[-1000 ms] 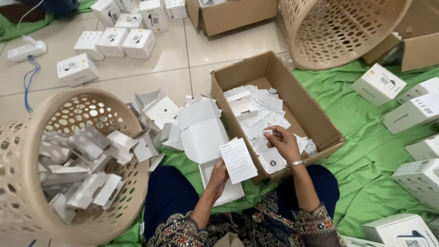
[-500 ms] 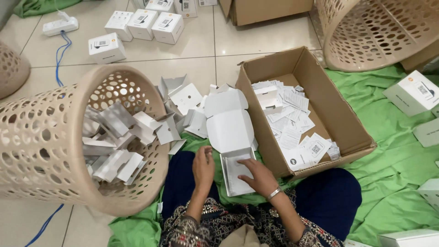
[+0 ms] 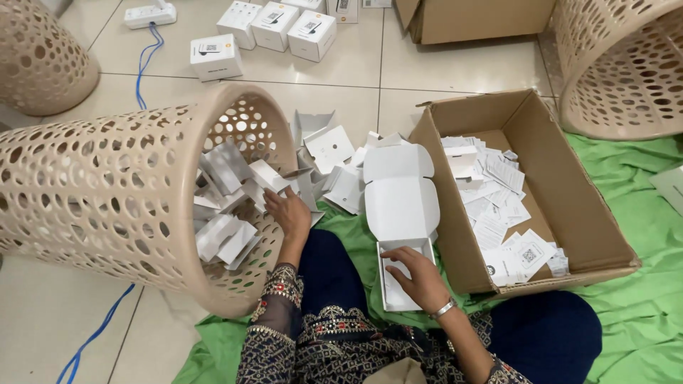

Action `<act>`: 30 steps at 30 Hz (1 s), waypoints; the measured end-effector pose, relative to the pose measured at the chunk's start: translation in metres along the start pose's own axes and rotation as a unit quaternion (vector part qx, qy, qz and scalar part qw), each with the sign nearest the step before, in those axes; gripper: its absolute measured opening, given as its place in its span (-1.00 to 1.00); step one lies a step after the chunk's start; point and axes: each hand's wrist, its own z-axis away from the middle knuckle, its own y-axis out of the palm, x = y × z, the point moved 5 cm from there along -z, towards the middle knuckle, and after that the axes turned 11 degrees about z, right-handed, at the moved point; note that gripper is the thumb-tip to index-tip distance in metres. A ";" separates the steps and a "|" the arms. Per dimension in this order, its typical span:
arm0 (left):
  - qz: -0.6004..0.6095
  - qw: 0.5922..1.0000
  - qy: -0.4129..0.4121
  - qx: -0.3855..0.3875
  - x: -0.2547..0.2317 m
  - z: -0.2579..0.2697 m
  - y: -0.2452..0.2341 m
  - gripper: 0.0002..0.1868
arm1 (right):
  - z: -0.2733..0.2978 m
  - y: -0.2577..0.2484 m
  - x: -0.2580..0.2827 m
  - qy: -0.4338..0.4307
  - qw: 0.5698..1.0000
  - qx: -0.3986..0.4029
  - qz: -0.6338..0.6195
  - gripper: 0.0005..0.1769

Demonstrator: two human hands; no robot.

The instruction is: The person packs small electronics into cardboard boxes.

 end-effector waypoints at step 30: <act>0.258 0.907 0.307 0.133 -0.225 0.209 -0.120 -0.55 | 0.024 -0.011 -0.035 0.210 0.944 -0.102 -0.235 -0.33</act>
